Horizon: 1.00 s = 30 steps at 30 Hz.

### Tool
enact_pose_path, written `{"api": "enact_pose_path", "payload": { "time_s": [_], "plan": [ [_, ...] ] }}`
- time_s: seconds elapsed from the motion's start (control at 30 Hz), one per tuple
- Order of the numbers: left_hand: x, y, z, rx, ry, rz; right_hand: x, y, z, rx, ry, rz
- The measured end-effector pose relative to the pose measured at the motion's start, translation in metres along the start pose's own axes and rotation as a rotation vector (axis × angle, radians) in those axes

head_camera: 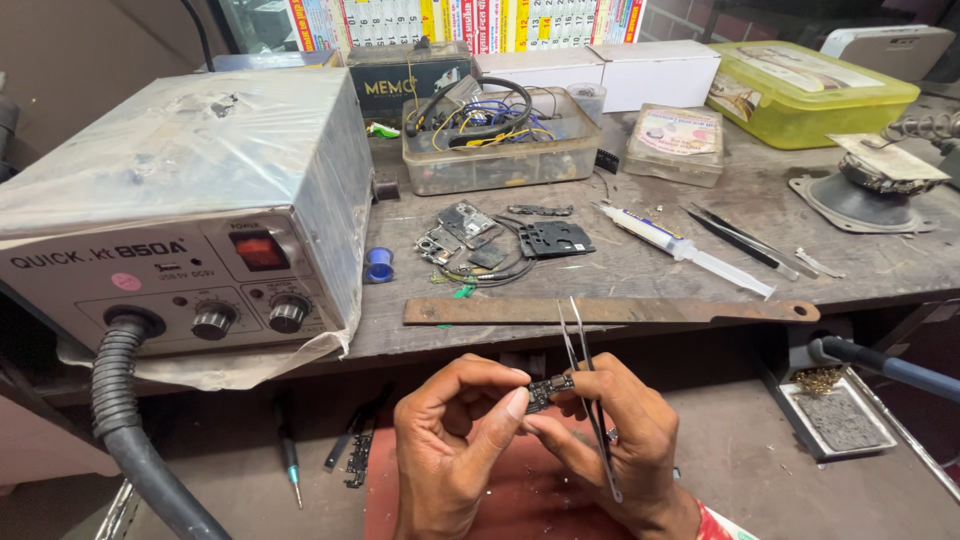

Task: The person turns on a hot air rework station and then uses tweezers to handle a small circuit board. They clean the tip of a soldering iron with a brass wire sponge and a soldering iron stand. The person works at a cluttered electronics repair bench.

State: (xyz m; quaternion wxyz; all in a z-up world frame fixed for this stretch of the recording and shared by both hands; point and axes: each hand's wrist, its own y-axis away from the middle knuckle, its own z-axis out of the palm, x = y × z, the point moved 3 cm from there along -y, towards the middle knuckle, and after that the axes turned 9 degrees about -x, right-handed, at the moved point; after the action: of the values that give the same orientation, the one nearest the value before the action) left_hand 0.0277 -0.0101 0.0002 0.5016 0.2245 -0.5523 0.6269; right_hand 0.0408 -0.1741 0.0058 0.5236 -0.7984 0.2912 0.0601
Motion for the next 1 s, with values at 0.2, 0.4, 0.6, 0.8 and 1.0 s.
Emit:
{"api": "enact_pose_path", "payload": {
  "time_s": [0.2,0.4,0.6,0.8,1.0],
  "plan": [
    [0.001,-0.002,-0.001,-0.019,-0.007,0.048,0.001,0.0,0.002,-0.02,-0.014,0.024],
    [-0.006,-0.003,-0.003,-0.001,-0.013,0.047,0.003,-0.002,0.003,-0.025,-0.012,0.022],
    [-0.011,-0.004,-0.007,0.004,-0.01,0.026,0.003,-0.006,0.003,-0.03,-0.021,0.007],
    [-0.011,-0.005,-0.008,0.006,-0.097,0.051,0.008,-0.006,0.001,-0.028,-0.022,0.01],
    [-0.011,-0.002,-0.008,0.028,-0.156,0.082,0.011,-0.005,-0.002,-0.029,-0.046,0.02]
  ]
}}
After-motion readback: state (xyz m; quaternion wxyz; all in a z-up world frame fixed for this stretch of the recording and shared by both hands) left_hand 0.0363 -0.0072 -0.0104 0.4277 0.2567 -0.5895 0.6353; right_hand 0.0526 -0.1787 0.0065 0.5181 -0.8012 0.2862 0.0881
